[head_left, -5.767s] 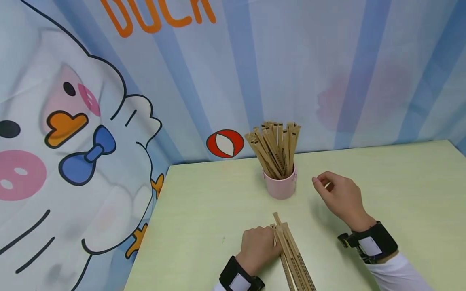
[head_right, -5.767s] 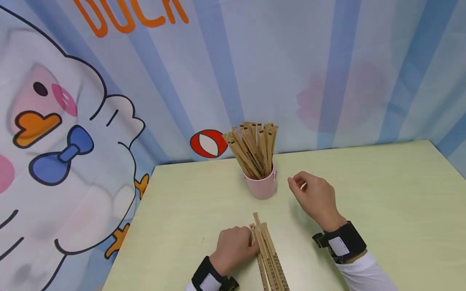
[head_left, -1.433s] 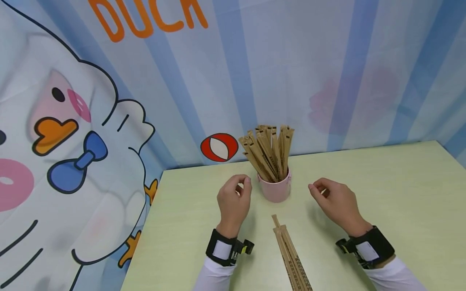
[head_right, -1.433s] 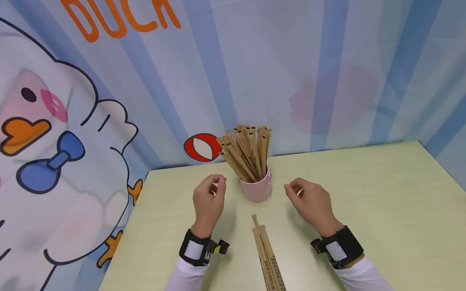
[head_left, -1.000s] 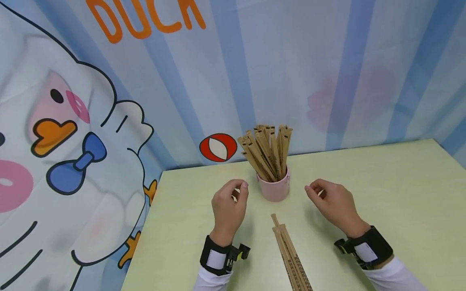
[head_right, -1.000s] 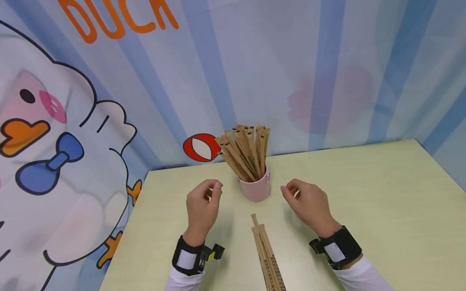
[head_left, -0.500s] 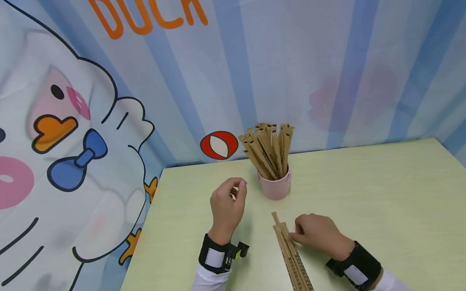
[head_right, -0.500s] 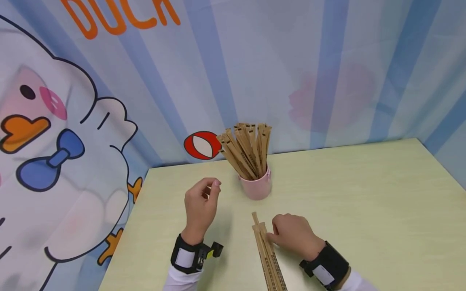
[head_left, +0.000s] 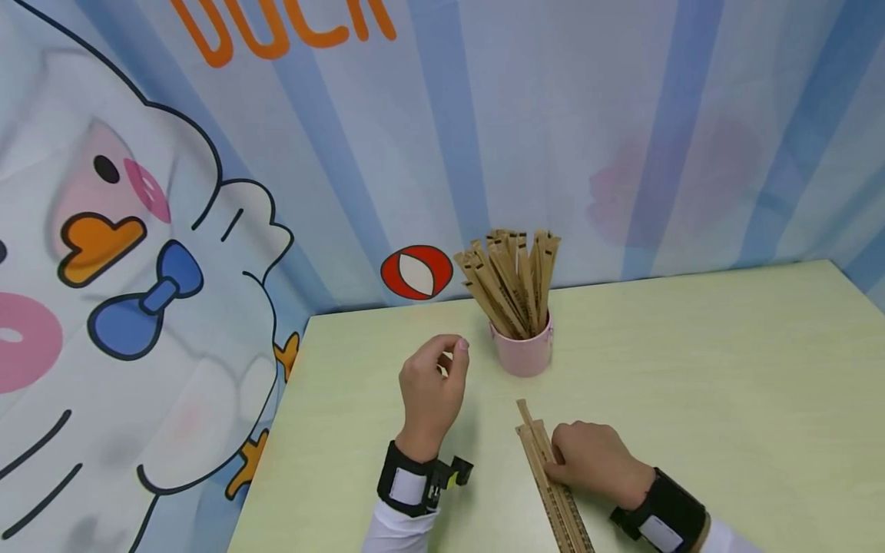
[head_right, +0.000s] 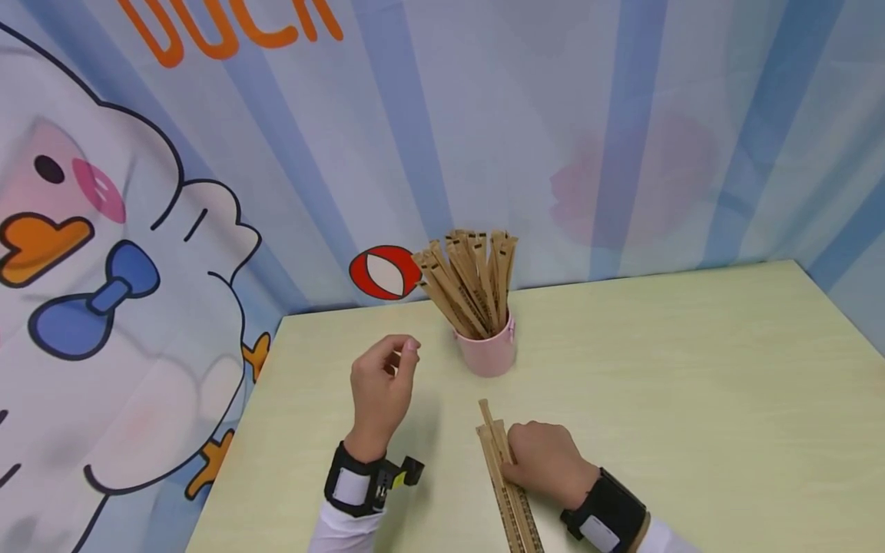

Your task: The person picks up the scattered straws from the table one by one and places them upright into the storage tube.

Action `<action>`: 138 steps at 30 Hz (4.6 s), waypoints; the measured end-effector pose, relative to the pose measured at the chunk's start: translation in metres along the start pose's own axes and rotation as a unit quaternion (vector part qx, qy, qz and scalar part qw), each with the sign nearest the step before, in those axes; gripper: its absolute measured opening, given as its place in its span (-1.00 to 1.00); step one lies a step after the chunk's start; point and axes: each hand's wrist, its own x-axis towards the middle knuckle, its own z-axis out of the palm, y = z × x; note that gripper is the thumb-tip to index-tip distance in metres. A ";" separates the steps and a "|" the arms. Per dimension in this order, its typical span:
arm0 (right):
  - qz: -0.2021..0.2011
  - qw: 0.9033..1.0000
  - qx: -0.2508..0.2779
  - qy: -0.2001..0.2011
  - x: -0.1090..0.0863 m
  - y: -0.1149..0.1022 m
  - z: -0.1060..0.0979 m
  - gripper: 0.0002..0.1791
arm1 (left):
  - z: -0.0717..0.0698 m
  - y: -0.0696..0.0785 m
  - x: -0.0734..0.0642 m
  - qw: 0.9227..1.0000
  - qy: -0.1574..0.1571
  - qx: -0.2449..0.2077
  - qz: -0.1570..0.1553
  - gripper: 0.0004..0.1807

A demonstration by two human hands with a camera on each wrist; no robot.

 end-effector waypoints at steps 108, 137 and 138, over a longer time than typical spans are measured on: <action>-0.008 0.939 0.079 0.334 0.040 0.033 -0.089 -0.66 | -0.007 -0.005 0.000 1.000 -0.006 0.003 -0.024 -0.78; 0.004 0.942 0.090 0.324 0.027 0.044 -0.078 -0.68 | 0.024 0.018 -0.038 0.967 -0.194 0.141 -0.086 -0.72; 0.003 0.941 0.090 0.325 0.027 0.044 -0.078 -0.68 | 0.027 0.020 -0.042 0.964 -0.202 0.152 -0.081 -0.71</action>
